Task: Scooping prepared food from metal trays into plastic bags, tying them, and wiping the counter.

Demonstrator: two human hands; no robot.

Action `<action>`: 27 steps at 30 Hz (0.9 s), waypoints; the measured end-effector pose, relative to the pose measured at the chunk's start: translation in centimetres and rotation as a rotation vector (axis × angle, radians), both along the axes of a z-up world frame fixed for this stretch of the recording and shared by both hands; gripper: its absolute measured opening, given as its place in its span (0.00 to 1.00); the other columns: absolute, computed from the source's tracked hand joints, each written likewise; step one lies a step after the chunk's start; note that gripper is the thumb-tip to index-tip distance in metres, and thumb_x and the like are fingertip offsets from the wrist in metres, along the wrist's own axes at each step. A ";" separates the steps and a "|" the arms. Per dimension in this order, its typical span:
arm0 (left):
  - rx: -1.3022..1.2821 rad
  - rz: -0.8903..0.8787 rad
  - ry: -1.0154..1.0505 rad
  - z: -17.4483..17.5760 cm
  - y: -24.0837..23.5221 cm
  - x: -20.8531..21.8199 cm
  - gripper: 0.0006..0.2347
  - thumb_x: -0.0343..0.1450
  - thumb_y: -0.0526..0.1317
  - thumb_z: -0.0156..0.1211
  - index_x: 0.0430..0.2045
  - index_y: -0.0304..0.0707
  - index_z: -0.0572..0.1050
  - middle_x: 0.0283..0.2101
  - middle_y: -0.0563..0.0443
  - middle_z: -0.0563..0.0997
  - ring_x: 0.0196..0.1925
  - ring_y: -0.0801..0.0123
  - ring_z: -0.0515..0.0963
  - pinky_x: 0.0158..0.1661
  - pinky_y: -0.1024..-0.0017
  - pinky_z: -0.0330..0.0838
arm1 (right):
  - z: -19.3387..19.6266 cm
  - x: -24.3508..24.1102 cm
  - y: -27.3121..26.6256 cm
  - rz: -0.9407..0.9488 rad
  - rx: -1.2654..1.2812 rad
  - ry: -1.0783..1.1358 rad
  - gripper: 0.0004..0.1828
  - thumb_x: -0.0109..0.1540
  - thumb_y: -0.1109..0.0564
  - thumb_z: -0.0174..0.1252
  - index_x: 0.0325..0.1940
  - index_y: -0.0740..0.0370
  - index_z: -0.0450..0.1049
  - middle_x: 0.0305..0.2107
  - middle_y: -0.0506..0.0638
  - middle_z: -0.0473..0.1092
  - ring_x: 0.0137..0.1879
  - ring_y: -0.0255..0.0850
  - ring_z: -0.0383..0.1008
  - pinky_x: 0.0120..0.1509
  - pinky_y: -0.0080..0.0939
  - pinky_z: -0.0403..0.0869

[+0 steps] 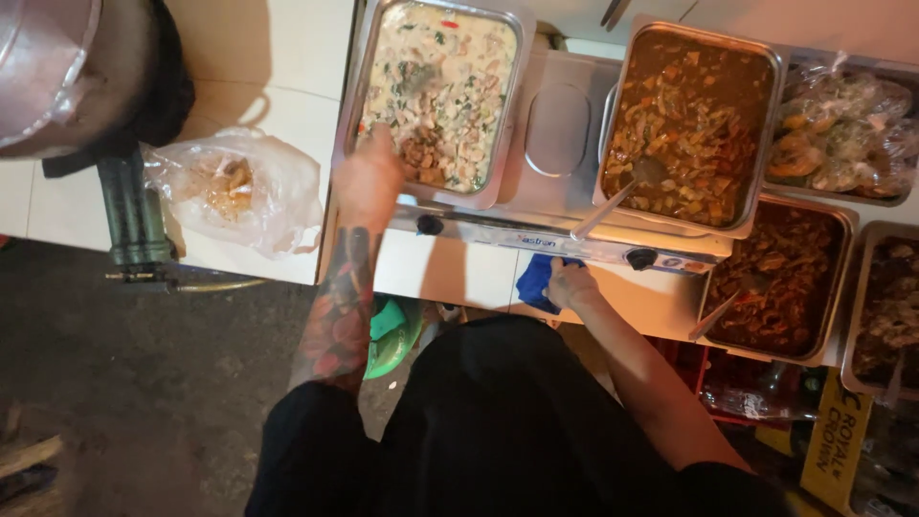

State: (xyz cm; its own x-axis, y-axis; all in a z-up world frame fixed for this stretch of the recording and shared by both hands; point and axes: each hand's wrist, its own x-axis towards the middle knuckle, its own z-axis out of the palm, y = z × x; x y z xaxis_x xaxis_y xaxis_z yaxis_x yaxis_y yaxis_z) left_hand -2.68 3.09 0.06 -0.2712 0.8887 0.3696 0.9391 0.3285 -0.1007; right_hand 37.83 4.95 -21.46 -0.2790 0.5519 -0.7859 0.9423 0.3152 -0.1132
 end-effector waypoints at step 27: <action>0.186 -0.160 -0.360 -1.0 -7.5 2.5 0.08 0.73 0.42 0.61 0.43 0.42 0.77 0.42 0.43 0.78 0.38 0.41 0.80 0.35 0.52 0.74 | 6.1 -0.3 -1.8 -0.028 0.120 0.101 0.29 0.63 0.42 0.58 0.62 0.59 0.61 0.52 0.67 0.67 0.62 0.69 0.68 0.58 0.68 0.76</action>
State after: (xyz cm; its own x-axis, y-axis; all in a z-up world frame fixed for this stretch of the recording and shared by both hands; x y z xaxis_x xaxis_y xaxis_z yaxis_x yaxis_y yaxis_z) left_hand -0.14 -4.45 -0.93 -0.2759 0.8572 0.4348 0.9442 0.1571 0.2894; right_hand 37.54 3.12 -15.32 -0.3365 0.6490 -0.6823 0.9365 0.3062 -0.1707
